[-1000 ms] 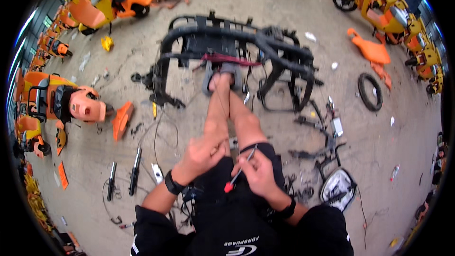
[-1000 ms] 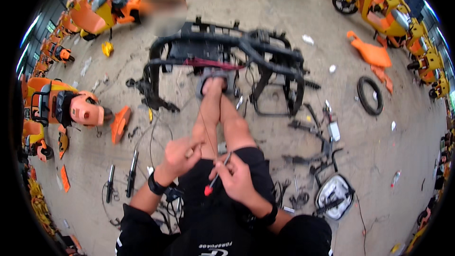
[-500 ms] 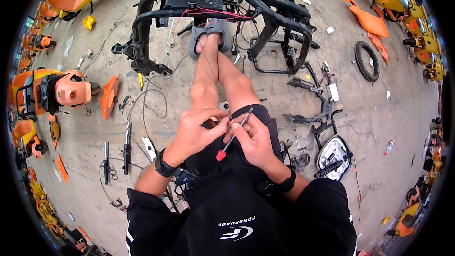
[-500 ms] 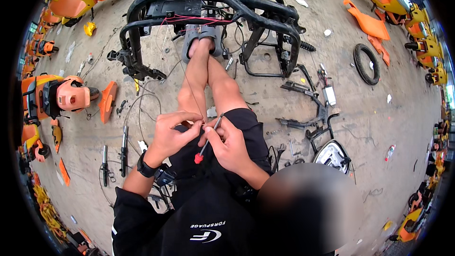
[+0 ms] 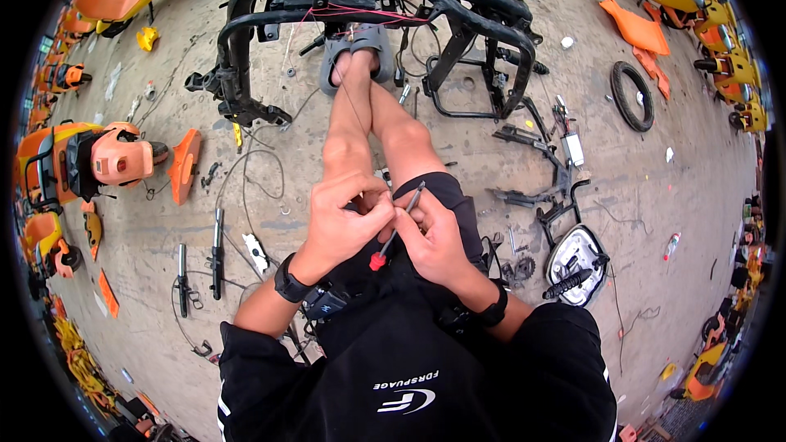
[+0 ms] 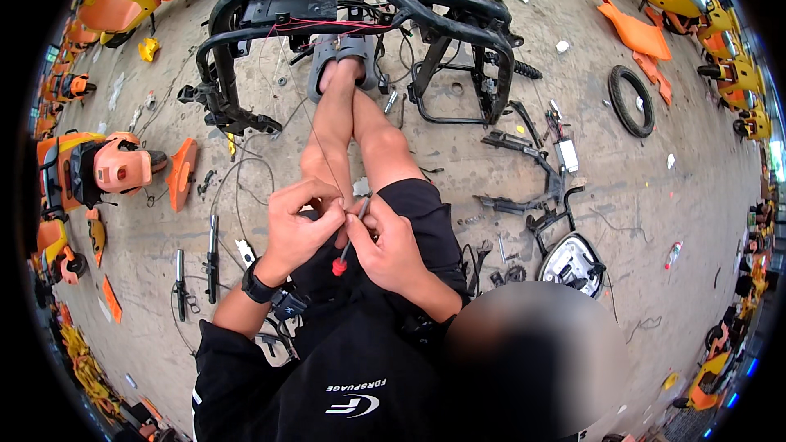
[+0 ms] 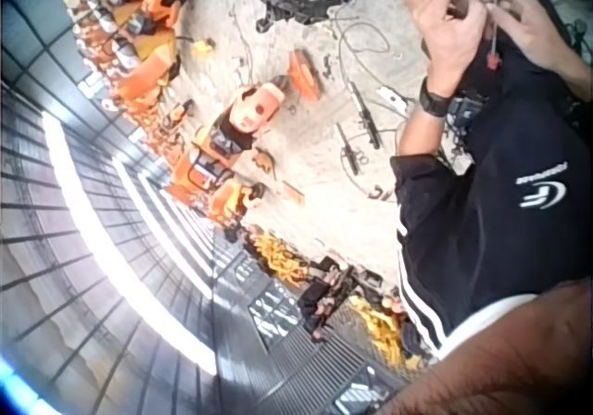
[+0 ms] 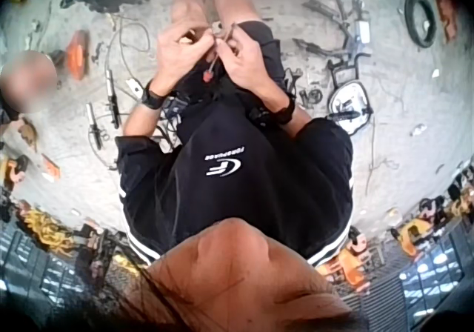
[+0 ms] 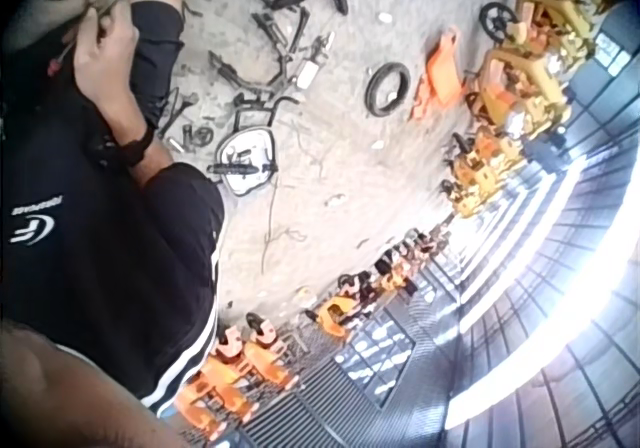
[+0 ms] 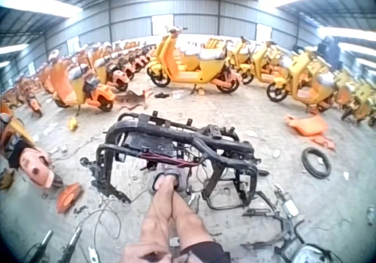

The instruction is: The person sits on the floor of a workshop and assembles a scooter frame. They use a screwdriver to tighten screws on a small component and manipulate wires and parts of the frame.

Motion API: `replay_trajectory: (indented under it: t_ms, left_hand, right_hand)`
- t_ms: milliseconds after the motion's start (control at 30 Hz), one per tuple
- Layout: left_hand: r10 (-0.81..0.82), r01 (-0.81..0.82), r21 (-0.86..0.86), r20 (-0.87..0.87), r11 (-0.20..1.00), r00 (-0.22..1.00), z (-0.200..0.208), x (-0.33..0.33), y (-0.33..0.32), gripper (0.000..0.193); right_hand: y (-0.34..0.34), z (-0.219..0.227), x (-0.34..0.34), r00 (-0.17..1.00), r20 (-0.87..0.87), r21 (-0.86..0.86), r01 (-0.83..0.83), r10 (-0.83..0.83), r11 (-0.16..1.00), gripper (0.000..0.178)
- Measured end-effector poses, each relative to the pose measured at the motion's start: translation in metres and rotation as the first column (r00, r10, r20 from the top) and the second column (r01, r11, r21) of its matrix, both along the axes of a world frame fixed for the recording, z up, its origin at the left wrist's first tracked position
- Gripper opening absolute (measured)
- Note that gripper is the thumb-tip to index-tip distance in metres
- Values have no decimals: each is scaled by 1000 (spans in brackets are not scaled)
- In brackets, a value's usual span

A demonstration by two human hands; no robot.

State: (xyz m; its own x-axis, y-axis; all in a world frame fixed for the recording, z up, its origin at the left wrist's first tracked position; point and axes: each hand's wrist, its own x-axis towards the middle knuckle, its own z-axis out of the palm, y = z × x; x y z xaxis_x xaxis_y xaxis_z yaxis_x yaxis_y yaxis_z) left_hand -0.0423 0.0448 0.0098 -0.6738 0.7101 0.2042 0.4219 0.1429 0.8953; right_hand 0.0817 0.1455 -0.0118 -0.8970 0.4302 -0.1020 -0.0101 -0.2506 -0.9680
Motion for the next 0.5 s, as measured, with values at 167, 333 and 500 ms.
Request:
replay_trajectory:
  t_ms: [167,333,500]
  left_hand:
    - [3,3,33,-189,999,982,-3,0,3,11]
    - [75,-43,85,-421,995,904,0,-8,3,12]
    - [-3,28,56,-408,998,913,13,-24,-11,13]
  right_hand:
    - [2,0,2,1000,10,3,-27,27,1000,6]
    - [1,1,3,999,25,11,22,-22,1000,7]
    - [7,4,5,994,96,-32,-42,45,999,8]
